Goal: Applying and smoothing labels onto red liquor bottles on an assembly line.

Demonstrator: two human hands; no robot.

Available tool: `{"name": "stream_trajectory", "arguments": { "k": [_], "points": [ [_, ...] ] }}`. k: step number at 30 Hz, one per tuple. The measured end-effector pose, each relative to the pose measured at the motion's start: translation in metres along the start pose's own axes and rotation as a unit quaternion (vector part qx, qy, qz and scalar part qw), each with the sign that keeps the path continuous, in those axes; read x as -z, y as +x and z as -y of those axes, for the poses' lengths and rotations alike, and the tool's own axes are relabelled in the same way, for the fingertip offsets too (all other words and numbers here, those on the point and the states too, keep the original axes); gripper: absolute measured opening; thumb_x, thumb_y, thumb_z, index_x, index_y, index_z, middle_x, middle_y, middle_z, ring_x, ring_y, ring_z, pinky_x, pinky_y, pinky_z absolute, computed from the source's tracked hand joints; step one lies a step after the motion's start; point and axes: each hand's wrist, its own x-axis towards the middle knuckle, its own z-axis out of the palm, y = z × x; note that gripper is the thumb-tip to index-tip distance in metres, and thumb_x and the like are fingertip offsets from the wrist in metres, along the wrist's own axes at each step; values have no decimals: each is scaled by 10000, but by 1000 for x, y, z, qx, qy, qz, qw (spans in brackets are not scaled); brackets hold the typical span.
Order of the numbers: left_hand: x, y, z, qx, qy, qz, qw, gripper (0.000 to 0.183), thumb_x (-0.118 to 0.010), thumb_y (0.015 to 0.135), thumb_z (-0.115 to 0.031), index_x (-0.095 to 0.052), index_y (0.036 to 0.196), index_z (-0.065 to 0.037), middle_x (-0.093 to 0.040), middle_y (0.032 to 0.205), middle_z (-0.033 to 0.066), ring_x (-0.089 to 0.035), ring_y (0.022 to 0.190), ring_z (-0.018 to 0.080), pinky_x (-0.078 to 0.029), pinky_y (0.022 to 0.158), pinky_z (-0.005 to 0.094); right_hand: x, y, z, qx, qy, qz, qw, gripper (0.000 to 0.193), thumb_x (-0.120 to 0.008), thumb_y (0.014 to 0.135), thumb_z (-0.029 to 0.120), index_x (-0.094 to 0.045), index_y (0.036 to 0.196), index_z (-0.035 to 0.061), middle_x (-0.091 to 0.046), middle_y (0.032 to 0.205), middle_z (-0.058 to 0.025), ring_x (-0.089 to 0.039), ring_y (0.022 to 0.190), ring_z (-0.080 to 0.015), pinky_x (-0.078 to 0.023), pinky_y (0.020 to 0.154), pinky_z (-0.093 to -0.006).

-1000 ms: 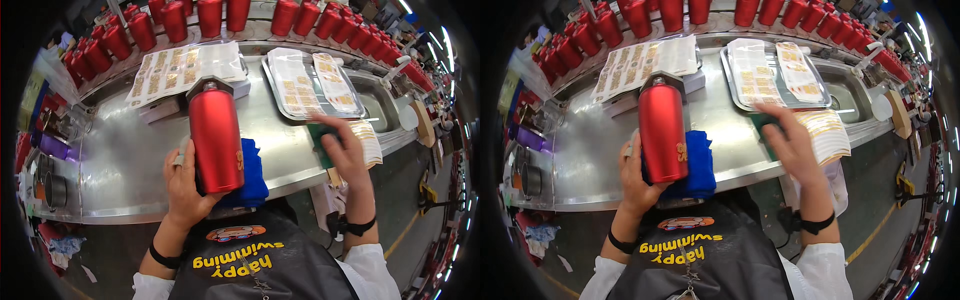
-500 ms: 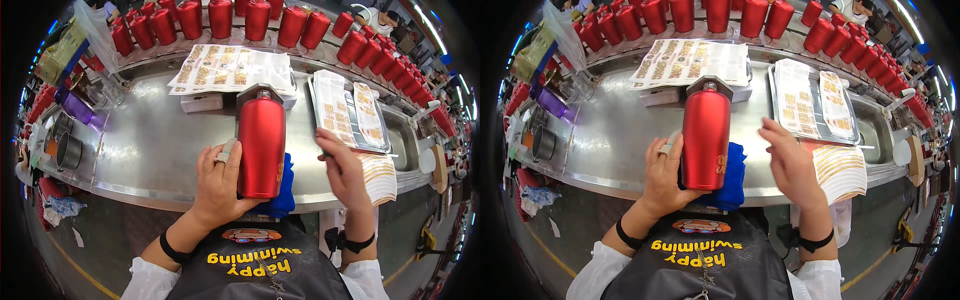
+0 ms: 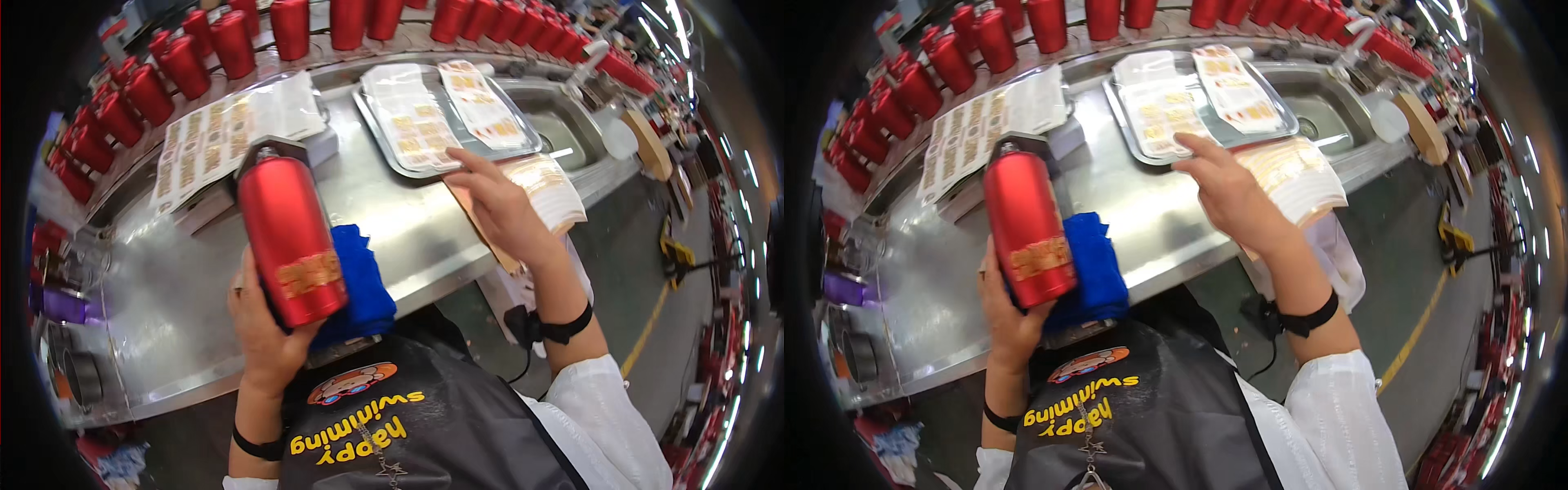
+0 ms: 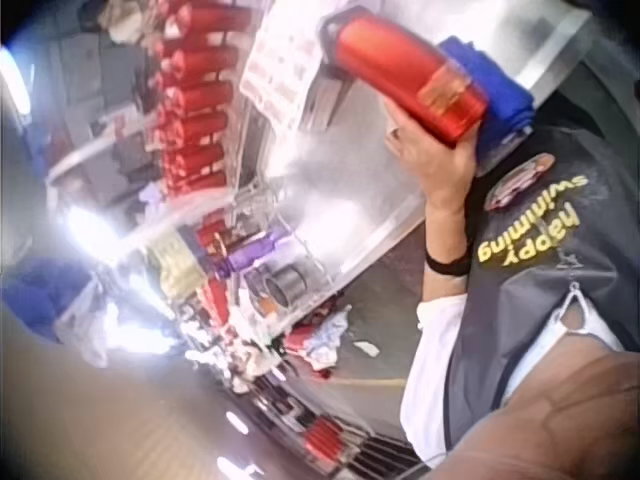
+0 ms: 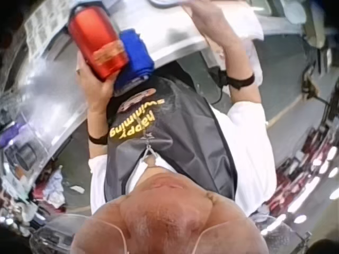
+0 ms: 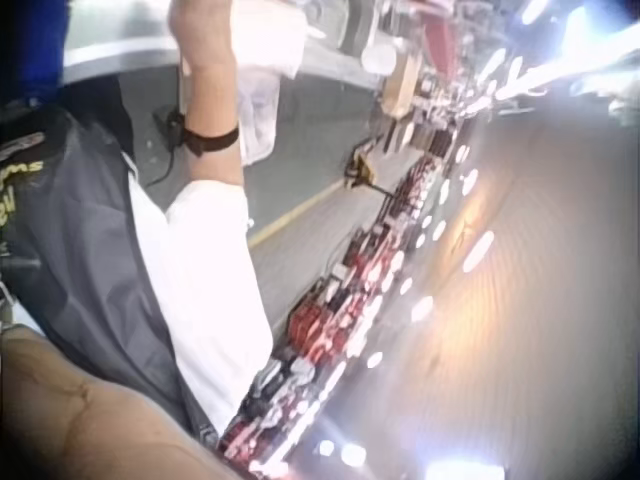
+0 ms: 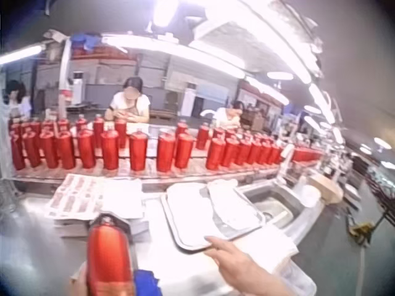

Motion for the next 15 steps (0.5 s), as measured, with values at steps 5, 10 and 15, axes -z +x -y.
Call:
{"name": "stream_trajectory", "arguments": {
  "k": [5, 10, 15],
  "points": [
    [-9, 0, -1, 42, -40, 28, 998, 1019, -793, 724, -460, -284, 1437, 61, -419, 1400, 242, -397, 1269, 400, -285, 1075, 470, 51, -38, -65, -85, -134, -33, 987, 289, -494, 864, -78, -631, 1107, -1, -568, 1302, -191, -555, 1197, -340, -455, 981, -364],
    [-5, 3, -7, -51, 67, -22, 996, 1041, -779, 725, -517, -285, 1442, 54, -423, 1407, 232, -401, 1264, 397, -272, 1080, 459, 92, -66, -141, -155, -242, -2, 958, 249, -528, 855, -44, -665, 1053, 17, -618, 1166, -186, -585, 1092, -358, -472, 933, -385],
    [-13, -5, 3, 15, -37, -26, 999, 1032, -716, 764, -587, -286, 1453, 50, -419, 1410, 228, -409, 1252, 378, -275, 1076, 449, 84, -56, -158, -145, -184, 138, 962, 321, -549, 829, -42, -680, 1098, 74, -598, 1150, -164, -554, 1116, -328, -450, 948, -386]
  ]
}}
